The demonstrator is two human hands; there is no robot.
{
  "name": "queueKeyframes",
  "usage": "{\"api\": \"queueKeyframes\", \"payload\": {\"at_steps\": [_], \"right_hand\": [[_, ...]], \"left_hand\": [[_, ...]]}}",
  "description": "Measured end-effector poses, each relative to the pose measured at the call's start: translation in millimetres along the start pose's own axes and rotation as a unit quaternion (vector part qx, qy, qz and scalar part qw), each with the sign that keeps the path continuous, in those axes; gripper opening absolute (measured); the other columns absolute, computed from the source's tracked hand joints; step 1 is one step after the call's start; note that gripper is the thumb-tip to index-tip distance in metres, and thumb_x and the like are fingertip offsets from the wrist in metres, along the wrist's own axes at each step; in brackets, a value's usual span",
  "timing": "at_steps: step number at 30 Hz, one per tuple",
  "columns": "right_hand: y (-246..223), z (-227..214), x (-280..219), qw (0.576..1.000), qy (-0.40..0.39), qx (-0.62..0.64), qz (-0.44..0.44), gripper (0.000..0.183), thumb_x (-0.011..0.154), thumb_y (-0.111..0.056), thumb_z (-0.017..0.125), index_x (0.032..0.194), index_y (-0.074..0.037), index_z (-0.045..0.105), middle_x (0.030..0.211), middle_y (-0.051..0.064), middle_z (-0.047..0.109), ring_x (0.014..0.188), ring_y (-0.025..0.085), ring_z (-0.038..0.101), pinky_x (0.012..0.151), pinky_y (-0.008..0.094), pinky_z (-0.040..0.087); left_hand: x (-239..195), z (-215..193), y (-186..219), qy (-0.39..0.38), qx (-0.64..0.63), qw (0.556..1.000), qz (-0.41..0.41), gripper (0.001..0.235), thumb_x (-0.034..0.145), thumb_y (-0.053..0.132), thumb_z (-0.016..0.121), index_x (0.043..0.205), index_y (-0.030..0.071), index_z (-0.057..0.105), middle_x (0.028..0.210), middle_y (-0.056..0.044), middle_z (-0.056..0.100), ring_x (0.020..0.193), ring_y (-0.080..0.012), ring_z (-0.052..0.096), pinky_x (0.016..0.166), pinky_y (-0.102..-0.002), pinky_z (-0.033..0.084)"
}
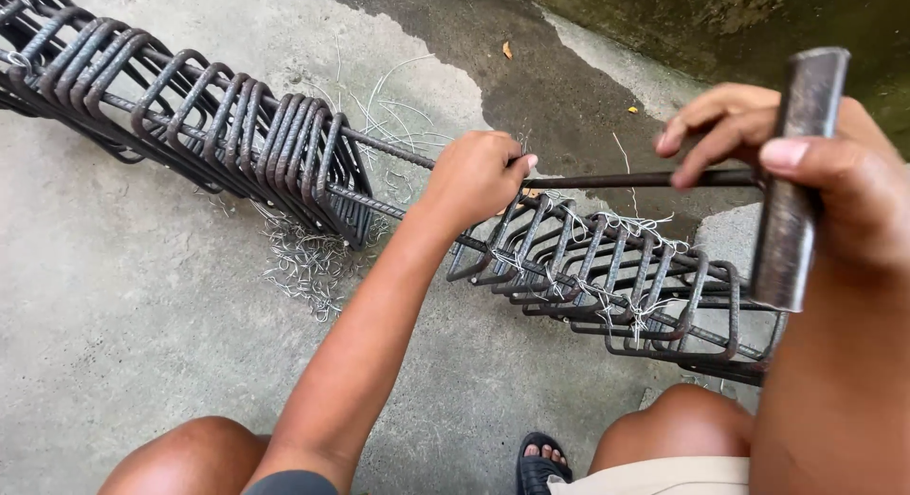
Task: Tying rebar stirrups to longitudinal bars using wire and a manual twisting tool
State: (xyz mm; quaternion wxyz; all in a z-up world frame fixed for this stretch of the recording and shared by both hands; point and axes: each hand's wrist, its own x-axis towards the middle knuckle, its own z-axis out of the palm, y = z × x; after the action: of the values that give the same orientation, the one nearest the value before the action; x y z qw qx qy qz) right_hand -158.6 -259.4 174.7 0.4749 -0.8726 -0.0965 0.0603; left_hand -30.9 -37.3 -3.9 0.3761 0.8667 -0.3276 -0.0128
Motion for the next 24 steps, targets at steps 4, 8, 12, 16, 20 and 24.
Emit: {"api": "queueKeyframes", "payload": {"at_steps": [4, 8, 12, 16, 20, 24], "right_hand": [[26, -25, -29, 0.958, 0.089, -0.103, 0.254, 0.047, 0.089, 0.011, 0.041, 0.125, 0.009, 0.072, 0.086, 0.032, 0.075, 0.074, 0.037, 0.076, 0.075, 0.042, 0.061], [92, -42, -23, 0.954, 0.177, -0.210, 0.118, 0.023, 0.110, 0.019, 0.058, 0.132, 0.023, 0.051, 0.102, 0.036, 0.058, 0.079, 0.043, 0.064, 0.071, 0.048, 0.061], [116, -26, 2, 0.779, 0.314, -0.543, 0.005, 0.018, 0.121, -0.003, 0.089, 0.120, 0.005, 0.073, 0.112, 0.019, 0.068, 0.090, 0.027, 0.067, 0.076, 0.035, 0.055], [116, -26, 44, 0.747, 0.322, -0.581, 0.004, 0.021, 0.114, -0.007, 0.087, 0.130, 0.003, 0.077, 0.107, 0.013, 0.082, 0.079, 0.022, 0.076, 0.064, 0.033, 0.060], [113, -13, 95, 0.894, 0.343, -0.255, 0.131, 0.021, 0.113, -0.006, 0.060, 0.129, 0.007, 0.064, 0.101, 0.016, 0.073, 0.068, 0.012, 0.078, 0.053, 0.016, 0.067], [134, -4, 153, 0.903, 0.379, 0.065, 0.190, 0.026, 0.110, -0.029, 0.050, 0.119, -0.005, 0.052, 0.093, 0.001, 0.054, 0.071, 0.002, 0.064, 0.063, 0.013, 0.071]], "left_hand": [[-1, 2, 1, 0.013, 0.007, 1.000, 0.027, 0.029, 0.091, 0.022, 0.067, 0.074, 0.000, 0.073, 0.076, -0.010, 0.071, 0.067, -0.0337, 0.064, 0.064, -0.046, 0.050], [-2, 2, 3, 0.008, 0.011, 0.999, 0.040, 0.026, 0.091, 0.020, 0.067, 0.075, 0.001, 0.075, 0.074, -0.010, 0.071, 0.062, -0.0327, 0.064, 0.062, -0.046, 0.050], [-2, 0, 7, -0.005, 0.028, 0.999, 0.025, 0.024, 0.093, 0.017, 0.067, 0.080, 0.000, 0.078, 0.071, -0.012, 0.073, 0.054, -0.0276, 0.064, 0.058, -0.042, 0.054], [-9, -4, 7, 0.013, 0.026, 0.999, 0.027, 0.024, 0.089, 0.020, 0.069, 0.078, 0.000, 0.076, 0.069, -0.016, 0.070, 0.061, -0.0349, 0.065, 0.063, -0.046, 0.052], [-8, -4, 7, -0.001, 0.008, 1.000, 0.023, 0.022, 0.090, 0.017, 0.068, 0.080, -0.001, 0.075, 0.077, -0.014, 0.072, 0.064, -0.0332, 0.067, 0.065, -0.045, 0.054], [-10, -2, 3, 0.018, -0.010, 0.999, 0.048, 0.020, 0.090, 0.015, 0.066, 0.082, 0.000, 0.076, 0.080, -0.012, 0.072, 0.064, -0.0343, 0.067, 0.065, -0.047, 0.053]]}}
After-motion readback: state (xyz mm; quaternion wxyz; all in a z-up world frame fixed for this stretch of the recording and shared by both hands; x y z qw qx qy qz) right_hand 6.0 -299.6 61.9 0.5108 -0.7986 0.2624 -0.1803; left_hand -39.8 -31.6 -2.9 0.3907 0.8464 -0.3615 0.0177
